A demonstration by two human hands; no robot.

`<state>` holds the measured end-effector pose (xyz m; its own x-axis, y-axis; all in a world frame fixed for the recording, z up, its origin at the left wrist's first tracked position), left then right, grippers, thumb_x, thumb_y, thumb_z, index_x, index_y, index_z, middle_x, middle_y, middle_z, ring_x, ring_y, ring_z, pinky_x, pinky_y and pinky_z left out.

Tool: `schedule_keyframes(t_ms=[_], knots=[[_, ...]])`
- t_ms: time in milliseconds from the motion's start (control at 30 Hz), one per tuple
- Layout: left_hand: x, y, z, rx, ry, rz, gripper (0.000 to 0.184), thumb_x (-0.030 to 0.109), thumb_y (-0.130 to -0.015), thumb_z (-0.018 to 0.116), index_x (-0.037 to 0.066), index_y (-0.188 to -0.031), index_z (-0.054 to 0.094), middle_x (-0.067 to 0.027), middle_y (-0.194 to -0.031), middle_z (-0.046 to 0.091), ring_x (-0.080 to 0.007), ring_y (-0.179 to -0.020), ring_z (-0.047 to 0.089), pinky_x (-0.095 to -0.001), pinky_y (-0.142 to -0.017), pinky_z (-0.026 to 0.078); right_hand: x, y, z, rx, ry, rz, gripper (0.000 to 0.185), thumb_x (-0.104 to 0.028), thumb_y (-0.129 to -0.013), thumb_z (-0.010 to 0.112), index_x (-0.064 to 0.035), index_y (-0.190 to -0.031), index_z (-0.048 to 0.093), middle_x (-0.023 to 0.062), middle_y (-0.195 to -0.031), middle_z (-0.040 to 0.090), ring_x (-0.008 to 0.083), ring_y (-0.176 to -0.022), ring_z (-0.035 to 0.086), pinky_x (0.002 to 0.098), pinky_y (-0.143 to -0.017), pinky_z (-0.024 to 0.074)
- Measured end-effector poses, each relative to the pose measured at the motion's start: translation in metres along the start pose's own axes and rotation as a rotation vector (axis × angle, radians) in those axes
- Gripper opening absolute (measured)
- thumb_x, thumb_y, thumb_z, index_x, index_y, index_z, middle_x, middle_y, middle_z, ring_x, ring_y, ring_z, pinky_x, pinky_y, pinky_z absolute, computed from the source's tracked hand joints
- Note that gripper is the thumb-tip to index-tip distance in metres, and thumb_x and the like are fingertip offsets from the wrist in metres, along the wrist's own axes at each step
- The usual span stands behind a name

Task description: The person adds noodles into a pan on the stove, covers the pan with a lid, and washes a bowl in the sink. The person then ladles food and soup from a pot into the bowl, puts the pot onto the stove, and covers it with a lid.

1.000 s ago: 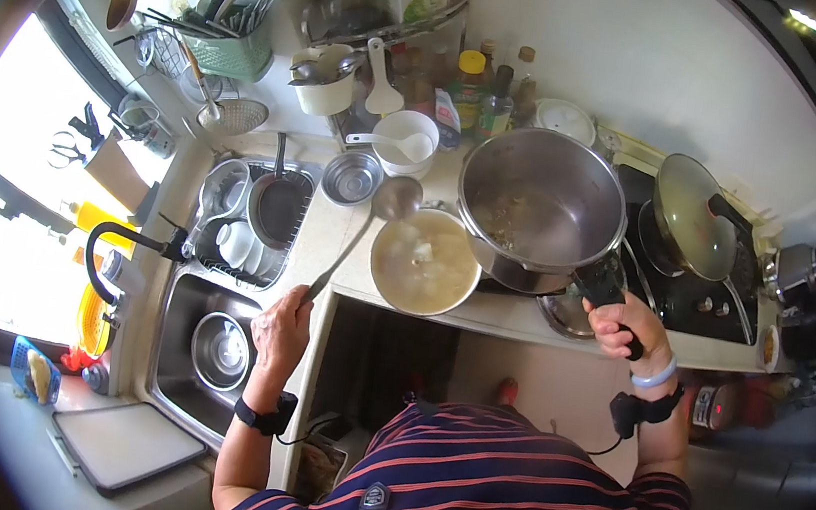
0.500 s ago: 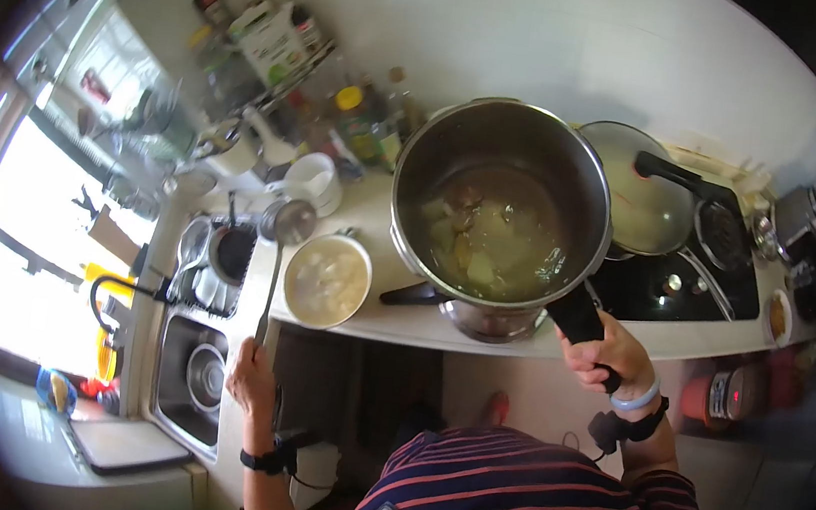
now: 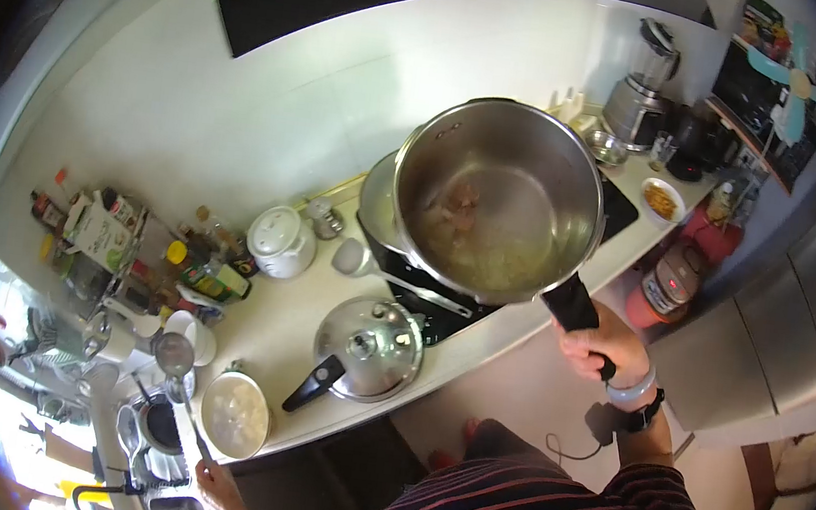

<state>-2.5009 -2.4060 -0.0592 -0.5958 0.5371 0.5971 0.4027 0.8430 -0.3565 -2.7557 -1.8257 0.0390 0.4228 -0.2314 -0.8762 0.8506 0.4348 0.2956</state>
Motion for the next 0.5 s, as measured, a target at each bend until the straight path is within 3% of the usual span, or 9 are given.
schedule_keyframes(t_ms=[167,200,233,300,333,367,500], knots=[[-0.026,0.006,0.01,-0.017,0.047,-0.096,0.029,0.028,-0.083,0.058,0.001,-0.096,0.062,-0.011,-0.06,0.058,-0.0179,-0.054,0.053,-0.034,-0.051,0.042,-0.046,0.002,-0.066,0.069,-0.06,-0.098,0.029,-0.012,-0.077,0.058,-0.0015,-0.101,0.046,-0.0021,-0.062,0.041,0.0018,-0.038,0.031,0.0183,-0.033,0.0236],[-0.063,0.004,0.022,0.083,-0.009,-0.071,0.029,0.028,-0.083,0.058,0.003,-0.095,0.063,-0.0115,-0.061,0.059,-0.0185,-0.055,0.055,-0.0348,-0.052,0.043,-0.058,-0.001,-0.081,0.058,-0.085,-0.131,0.027,-0.012,-0.079,0.058,-0.0013,-0.1,0.046,-0.0025,-0.063,0.042,0.0019,-0.039,0.033,0.0183,-0.033,0.0252],[-0.086,0.004,0.03,0.073,0.033,0.002,0.026,0.028,-0.083,0.059,0.006,-0.097,0.062,-0.0064,-0.062,0.057,-0.0157,-0.054,0.054,-0.032,-0.049,0.042,-0.069,-0.005,-0.097,0.046,-0.111,-0.159,0.025,-0.011,-0.08,0.058,-0.0012,-0.099,0.046,-0.0029,-0.063,0.043,0.0021,-0.04,0.035,0.0183,-0.033,0.0267],[-0.022,0.036,0.005,0.0,0.04,-0.186,0.027,0.015,-0.085,0.058,-0.003,-0.106,0.055,-0.0145,-0.085,0.06,-0.0225,-0.071,0.058,-0.0315,-0.066,0.051,-0.086,-0.022,-0.137,0.024,-0.121,-0.188,0.022,-0.011,-0.082,0.057,-0.0011,-0.099,0.047,-0.0036,-0.063,0.043,0.0018,-0.04,0.035,0.0183,-0.034,0.0266],[-0.039,0.043,0.011,0.0,0.273,-0.139,0.025,0.012,-0.086,0.058,-0.004,-0.105,0.056,-0.0143,-0.087,0.061,-0.0235,-0.072,0.059,-0.0311,-0.067,0.052,-0.094,-0.032,-0.157,0.038,-0.126,-0.2,0.021,-0.011,-0.082,0.056,-0.001,-0.099,0.047,-0.0039,-0.063,0.043,0.0017,-0.04,0.035,0.0183,-0.034,0.0268],[-0.06,0.048,0.016,0.036,0.228,0.074,0.022,0.008,-0.086,0.057,-0.004,-0.104,0.058,-0.0118,-0.081,0.06,-0.0193,-0.069,0.056,-0.0289,-0.06,0.048,-0.101,-0.041,-0.176,0.051,-0.131,-0.209,0.021,-0.011,-0.083,0.056,-0.0009,-0.099,0.047,-0.0041,-0.062,0.043,0.0017,-0.041,0.035,0.0183,-0.034,0.0271],[0.043,0.101,-0.007,0.093,0.252,-0.03,0.022,0.008,-0.086,0.057,-0.004,-0.104,0.058,-0.0112,-0.08,0.059,-0.0184,-0.067,0.056,-0.0282,-0.058,0.047,-0.124,-0.083,-0.245,0.012,-0.107,-0.2,0.015,-0.012,-0.084,0.056,-0.0029,-0.093,0.047,-0.0045,-0.062,0.043,0.0013,-0.041,0.035,0.0184,-0.035,0.0266]])
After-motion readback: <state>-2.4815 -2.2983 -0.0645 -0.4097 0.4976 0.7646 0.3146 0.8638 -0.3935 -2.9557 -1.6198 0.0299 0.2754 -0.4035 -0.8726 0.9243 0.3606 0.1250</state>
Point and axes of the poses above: each hand's wrist, its own y-axis away from the middle knuckle, its own z-axis out of the palm, x = y × z, the point moved 7 cm from there along -y, towards the middle knuckle
